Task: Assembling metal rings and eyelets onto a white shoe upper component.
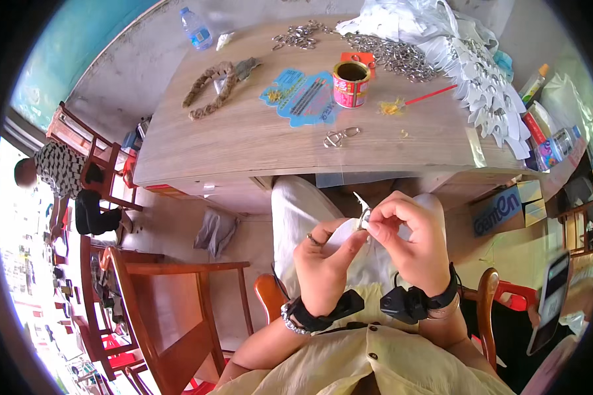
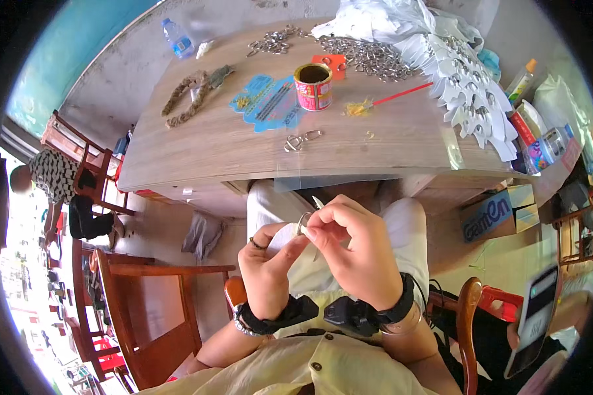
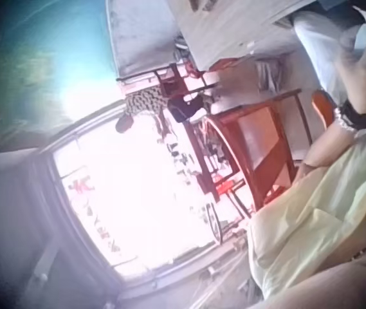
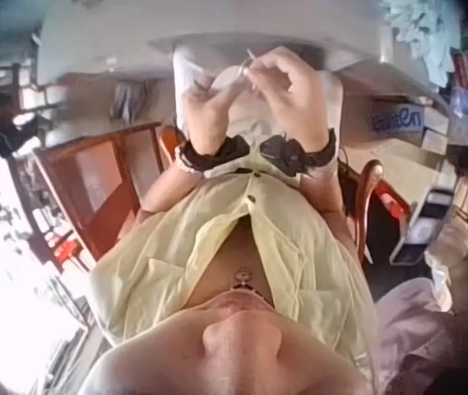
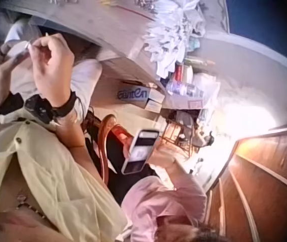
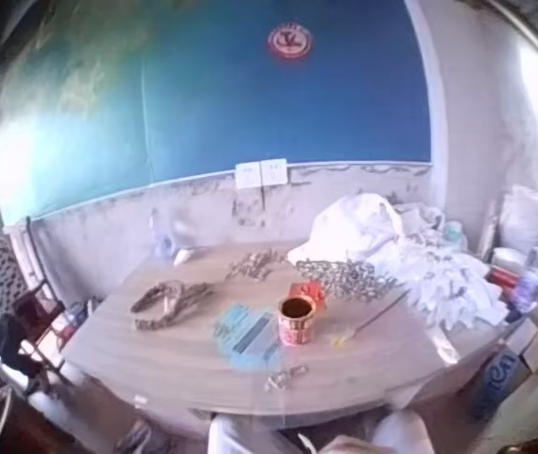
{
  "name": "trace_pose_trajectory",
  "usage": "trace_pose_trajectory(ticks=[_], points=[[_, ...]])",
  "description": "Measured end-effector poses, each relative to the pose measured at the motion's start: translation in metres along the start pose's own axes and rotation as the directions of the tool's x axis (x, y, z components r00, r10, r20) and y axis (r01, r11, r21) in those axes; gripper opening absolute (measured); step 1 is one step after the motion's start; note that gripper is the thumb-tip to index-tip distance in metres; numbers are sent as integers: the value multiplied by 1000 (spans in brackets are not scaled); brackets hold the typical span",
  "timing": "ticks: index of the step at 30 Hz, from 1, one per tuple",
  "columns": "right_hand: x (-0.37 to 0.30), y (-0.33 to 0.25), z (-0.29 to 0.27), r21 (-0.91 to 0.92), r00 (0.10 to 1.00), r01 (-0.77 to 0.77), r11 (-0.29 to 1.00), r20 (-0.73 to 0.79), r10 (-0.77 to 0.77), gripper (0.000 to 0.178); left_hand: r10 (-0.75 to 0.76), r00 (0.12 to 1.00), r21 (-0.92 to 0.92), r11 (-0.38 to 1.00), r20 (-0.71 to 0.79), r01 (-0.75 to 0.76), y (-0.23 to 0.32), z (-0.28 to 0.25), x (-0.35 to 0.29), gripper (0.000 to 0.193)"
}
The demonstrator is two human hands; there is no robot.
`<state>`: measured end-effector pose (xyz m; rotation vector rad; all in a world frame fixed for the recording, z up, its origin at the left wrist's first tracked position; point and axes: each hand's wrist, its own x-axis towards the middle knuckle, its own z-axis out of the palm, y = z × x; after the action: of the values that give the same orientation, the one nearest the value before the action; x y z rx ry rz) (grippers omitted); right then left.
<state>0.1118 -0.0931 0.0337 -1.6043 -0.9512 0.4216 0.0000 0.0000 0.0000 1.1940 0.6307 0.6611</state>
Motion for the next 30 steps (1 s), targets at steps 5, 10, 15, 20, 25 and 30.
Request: trace_pose_trajectory(ticks=[5,10,15,20,25,30], points=[[-4,-2,5,91,999,-26,995,-23,28,8,105,994,40,994,-7,-105,10,1,-5,13],[-7,-5,5,222,996,-90,971,1,92,9,173,985,105,979,14,-173,5,-6,-6,15],[-8,-7,5,243,995,-100,965,2,103,9,240,971,174,955,16,-239,4,-6,-5,16],[-11,-13,8,203,993,-94,975,-44,106,10,379,923,365,852,66,-376,8,-9,-4,18],[-14,-12,12,110,994,-18,994,-105,29,7,460,885,362,815,72,-453,0,-10,-1,20],[-17,-16,18,-121,958,93,988,-258,-122,9,507,856,448,746,98,-493,4,-2,0,22]])
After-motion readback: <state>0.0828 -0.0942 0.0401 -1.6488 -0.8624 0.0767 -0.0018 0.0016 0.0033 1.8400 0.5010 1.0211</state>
